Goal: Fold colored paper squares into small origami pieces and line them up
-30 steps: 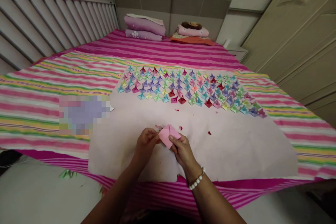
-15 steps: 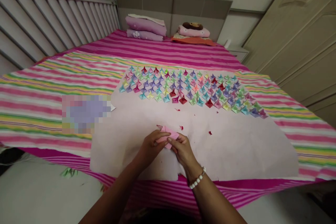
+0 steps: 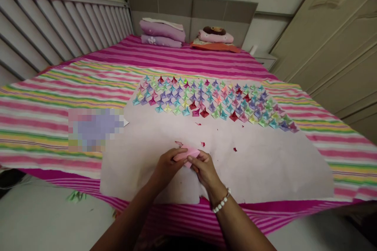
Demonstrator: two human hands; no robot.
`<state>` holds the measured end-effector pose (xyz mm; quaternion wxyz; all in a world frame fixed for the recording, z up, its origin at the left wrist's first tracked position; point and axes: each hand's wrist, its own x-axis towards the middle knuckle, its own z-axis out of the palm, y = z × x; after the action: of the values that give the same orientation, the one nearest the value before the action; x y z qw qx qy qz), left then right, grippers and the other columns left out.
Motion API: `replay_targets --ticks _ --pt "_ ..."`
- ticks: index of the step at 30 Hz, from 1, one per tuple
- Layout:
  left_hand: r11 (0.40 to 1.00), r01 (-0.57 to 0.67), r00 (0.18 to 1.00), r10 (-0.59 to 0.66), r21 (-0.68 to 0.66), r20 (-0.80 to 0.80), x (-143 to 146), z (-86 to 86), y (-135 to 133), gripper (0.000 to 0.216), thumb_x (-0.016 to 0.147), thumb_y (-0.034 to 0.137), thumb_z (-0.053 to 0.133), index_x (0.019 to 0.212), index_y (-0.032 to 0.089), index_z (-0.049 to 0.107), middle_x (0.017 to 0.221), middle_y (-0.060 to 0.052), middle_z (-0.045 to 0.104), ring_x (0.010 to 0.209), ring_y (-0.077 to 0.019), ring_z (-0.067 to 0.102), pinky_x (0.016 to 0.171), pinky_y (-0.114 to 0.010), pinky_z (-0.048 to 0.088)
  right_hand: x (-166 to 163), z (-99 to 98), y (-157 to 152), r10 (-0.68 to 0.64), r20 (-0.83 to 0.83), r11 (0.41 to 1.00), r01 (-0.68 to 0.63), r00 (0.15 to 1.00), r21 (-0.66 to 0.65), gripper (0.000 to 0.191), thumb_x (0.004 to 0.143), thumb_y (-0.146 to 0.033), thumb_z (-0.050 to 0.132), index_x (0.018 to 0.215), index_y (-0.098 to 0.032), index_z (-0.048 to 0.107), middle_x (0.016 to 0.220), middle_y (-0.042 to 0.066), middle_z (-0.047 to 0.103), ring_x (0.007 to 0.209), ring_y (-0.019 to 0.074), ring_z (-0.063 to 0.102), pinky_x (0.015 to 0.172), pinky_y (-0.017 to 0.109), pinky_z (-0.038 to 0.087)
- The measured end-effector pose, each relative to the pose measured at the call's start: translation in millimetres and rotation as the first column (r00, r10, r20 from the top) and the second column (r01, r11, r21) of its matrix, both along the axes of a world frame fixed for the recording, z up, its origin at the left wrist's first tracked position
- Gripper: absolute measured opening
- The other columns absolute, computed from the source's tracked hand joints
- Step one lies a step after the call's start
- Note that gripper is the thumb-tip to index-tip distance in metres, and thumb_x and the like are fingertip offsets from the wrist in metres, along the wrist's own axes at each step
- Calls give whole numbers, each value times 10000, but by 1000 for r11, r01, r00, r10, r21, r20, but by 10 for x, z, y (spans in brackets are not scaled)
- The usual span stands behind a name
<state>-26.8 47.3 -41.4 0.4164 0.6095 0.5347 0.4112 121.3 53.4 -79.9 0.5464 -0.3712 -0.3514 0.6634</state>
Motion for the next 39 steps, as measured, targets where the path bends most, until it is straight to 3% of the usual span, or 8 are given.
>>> replay_targets --ticks 10,18,22,26,29,32,36,39 --pt "991 -20 1000 20 131 6 -1 -79 8 181 718 225 652 878 203 734 805 -38 701 752 -158 649 677 -254 514 -2 32 -11 13 8 1000 -13 1000 14 152 653 -266 775 728 -154 704 496 -55 508 402 32 273 405 206 159" --pt "979 -20 1000 22 205 -4 -13 -113 30 137 729 219 668 838 211 751 725 -27 660 667 -143 612 608 -241 485 0 -12 20 -5 -18 999 6 1000 37 217 621 -263 799 759 -174 657 559 -46 571 395 35 317 391 193 188" --pt "988 -18 1000 20 153 -12 -12 -83 9 130 747 238 660 837 200 746 749 -31 653 688 -142 604 605 -236 465 7 -25 18 -62 -28 998 62 998 12 477 579 -207 824 1024 -236 654 612 -62 584 440 59 407 433 195 311" --pt "995 -5 1000 5 104 6 -7 -50 -7 127 757 250 650 832 203 741 767 -30 648 715 -146 603 620 -239 468 12 -22 5 -77 24 994 75 997 85 247 620 -213 804 847 -236 709 793 -7 624 677 127 556 601 247 442" --pt "995 2 1000 -1 103 -4 0 -30 -1 111 759 246 642 799 211 740 760 -26 648 719 -145 595 631 -241 466 15 -13 2 -114 67 981 102 991 165 115 629 -224 797 694 -213 703 870 9 602 738 137 545 618 251 435" --pt "996 -19 1000 18 83 19 8 -21 17 108 734 275 664 771 196 728 753 -28 655 707 -147 596 619 -242 462 18 -14 1 -98 77 984 85 992 159 99 656 -236 783 668 -203 690 846 3 591 628 105 487 539 235 382" --pt "995 -45 984 60 -92 168 3 -11 33 199 655 320 728 751 156 669 651 0 643 593 -129 580 552 -231 442 19 -34 5 -76 55 991 69 996 117 109 680 -250 772 680 -198 677 808 -14 574 480 58 359 438 219 277" --pt "987 -4 970 43 -163 237 -19 4 29 222 650 341 738 712 145 655 609 4 640 582 -129 584 558 -231 440 17 -29 8 -85 48 985 77 995 152 94 682 -248 771 685 -209 686 781 -12 569 552 88 443 495 224 347"
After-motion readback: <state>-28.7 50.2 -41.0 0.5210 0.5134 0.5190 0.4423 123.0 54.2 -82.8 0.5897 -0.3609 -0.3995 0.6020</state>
